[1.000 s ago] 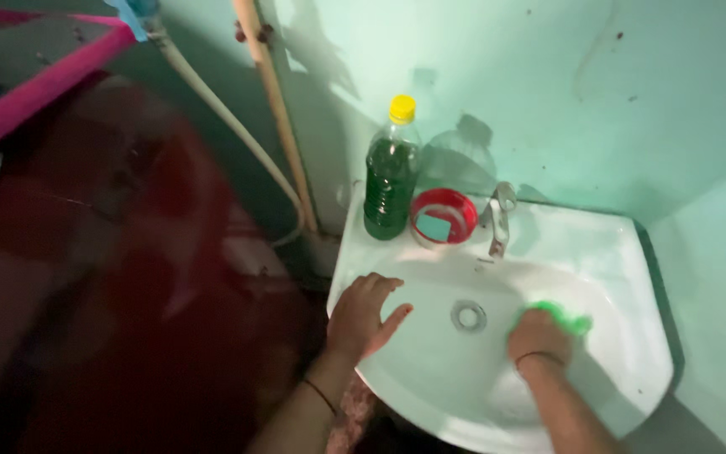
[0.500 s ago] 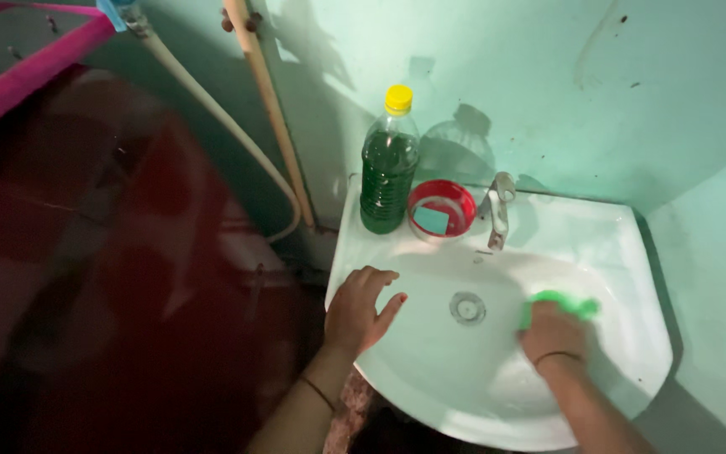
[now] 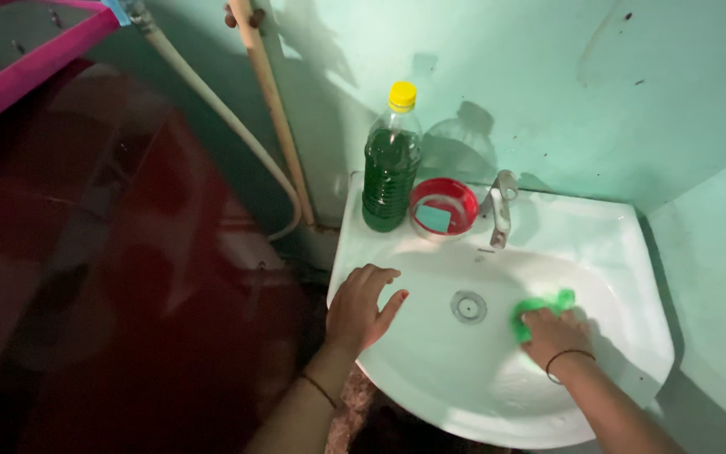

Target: The person wipes the inside and outside surfaces of a white pedestal sink using a green sponge.

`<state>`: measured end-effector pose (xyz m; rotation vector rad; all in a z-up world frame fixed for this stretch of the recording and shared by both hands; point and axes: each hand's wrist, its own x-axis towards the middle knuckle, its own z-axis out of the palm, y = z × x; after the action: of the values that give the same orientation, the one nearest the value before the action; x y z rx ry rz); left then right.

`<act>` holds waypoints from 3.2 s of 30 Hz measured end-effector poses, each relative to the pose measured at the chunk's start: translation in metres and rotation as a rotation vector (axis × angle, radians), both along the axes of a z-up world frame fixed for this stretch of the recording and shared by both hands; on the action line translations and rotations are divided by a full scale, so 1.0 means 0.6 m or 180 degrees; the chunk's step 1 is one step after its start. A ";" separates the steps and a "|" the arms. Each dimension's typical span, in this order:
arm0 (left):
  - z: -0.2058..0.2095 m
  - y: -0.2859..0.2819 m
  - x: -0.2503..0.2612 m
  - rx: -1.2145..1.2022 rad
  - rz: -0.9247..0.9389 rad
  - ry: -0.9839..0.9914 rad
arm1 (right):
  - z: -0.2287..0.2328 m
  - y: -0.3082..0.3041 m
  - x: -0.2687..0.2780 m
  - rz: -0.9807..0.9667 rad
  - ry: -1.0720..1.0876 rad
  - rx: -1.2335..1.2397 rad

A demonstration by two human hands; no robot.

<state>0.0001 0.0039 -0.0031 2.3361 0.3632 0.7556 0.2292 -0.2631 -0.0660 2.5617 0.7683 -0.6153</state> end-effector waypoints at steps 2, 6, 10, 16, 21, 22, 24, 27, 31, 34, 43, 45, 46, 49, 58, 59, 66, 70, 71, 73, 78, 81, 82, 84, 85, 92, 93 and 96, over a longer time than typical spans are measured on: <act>-0.001 0.000 0.003 0.0028 -0.0016 -0.0042 | -0.011 -0.017 0.004 0.0027 -0.0325 0.0178; -0.004 -0.002 0.002 0.0012 0.0010 0.0001 | -0.058 -0.009 0.022 0.0106 0.0468 0.0140; -0.007 0.001 0.006 0.0079 0.0048 -0.0064 | -0.082 0.054 -0.093 0.1116 0.1870 0.1168; -0.001 -0.005 0.004 0.0127 0.0052 -0.0021 | -0.018 0.111 -0.216 0.0711 0.2243 0.2322; 0.001 -0.006 0.002 0.0061 0.0043 -0.0001 | 0.035 -0.058 -0.086 0.0274 0.1164 0.0700; -0.001 -0.005 0.003 0.0067 0.0044 -0.0039 | 0.047 -0.082 -0.062 0.0210 0.0697 0.0256; -0.003 -0.005 0.001 0.0086 0.0062 -0.0072 | 0.046 -0.092 -0.048 0.0173 0.0224 -0.0163; -0.006 -0.007 0.008 0.0107 0.0121 0.0040 | 0.021 -0.058 -0.086 0.0199 0.0899 0.0902; -0.015 -0.005 0.008 0.0158 0.0087 -0.0010 | 0.046 0.068 -0.231 -0.0195 0.1514 0.1497; -0.017 -0.008 0.008 0.0208 0.0067 0.0044 | 0.094 0.092 -0.280 0.0767 0.0767 0.1670; -0.006 -0.018 0.011 0.0225 0.0253 0.0053 | 0.077 -0.157 -0.070 0.1400 0.0163 0.1862; -0.002 -0.032 0.008 0.0213 0.0356 0.0000 | 0.084 -0.176 -0.008 0.1328 -0.0351 0.1051; -0.001 -0.042 0.008 0.0181 0.0325 -0.0024 | 0.088 -0.176 0.021 0.1343 -0.0345 0.1063; 0.001 -0.079 0.005 0.0101 0.0282 0.0059 | 0.093 -0.174 0.063 0.1093 -0.0896 0.1885; -0.015 -0.146 -0.007 -0.0262 0.0605 0.0549 | 0.059 -0.137 -0.102 0.0261 -0.0223 0.1875; -0.017 -0.153 -0.010 -0.0325 0.0671 0.0614 | 0.061 -0.133 -0.103 0.0293 -0.0215 0.1888; -0.026 -0.168 -0.008 0.0069 0.0787 0.0947 | 0.093 -0.156 0.031 0.0336 -0.1093 0.1531; -0.027 -0.174 -0.008 0.0097 0.0735 0.1237 | 0.063 -0.156 0.050 0.0221 -0.1473 0.2132; -0.025 -0.175 -0.010 0.0186 0.0701 0.1192 | 0.058 -0.150 0.049 0.0053 -0.1200 0.1832; -0.023 -0.178 -0.008 0.0133 0.0766 0.1254 | 0.059 -0.158 0.061 0.0044 -0.1158 0.1777; -0.026 -0.182 -0.008 0.0076 0.0841 0.1224 | 0.045 -0.150 0.106 0.0277 -0.1599 0.2172; -0.021 -0.184 -0.009 0.0155 0.0830 0.1211 | 0.037 -0.123 0.136 0.0493 -0.1339 0.2310; -0.019 -0.188 -0.012 0.0018 0.0836 0.1166 | 0.043 -0.122 0.160 0.0305 -0.1189 0.2333; -0.014 -0.184 -0.010 -0.0098 0.0873 0.1101 | 0.039 -0.100 0.203 0.0147 -0.1041 0.2383; -0.012 -0.185 -0.011 -0.0202 0.0848 0.1017 | 0.029 -0.092 0.214 0.0153 -0.1147 0.2413; 0.007 -0.191 -0.013 -0.0287 0.0729 0.0852 | -0.006 -0.030 0.292 0.0625 -0.1217 0.2420; 0.008 -0.192 -0.014 -0.0283 0.0726 0.0866 | -0.012 -0.020 0.290 0.0616 -0.1206 0.2423; 0.011 -0.192 -0.010 -0.0385 0.0817 0.1011 | -0.028 0.020 0.268 0.0370 -0.1693 0.2263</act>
<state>-0.0057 -0.1114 0.0033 2.3192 0.8368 0.4595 0.3902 -0.2510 -0.0830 3.0384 1.0532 0.4642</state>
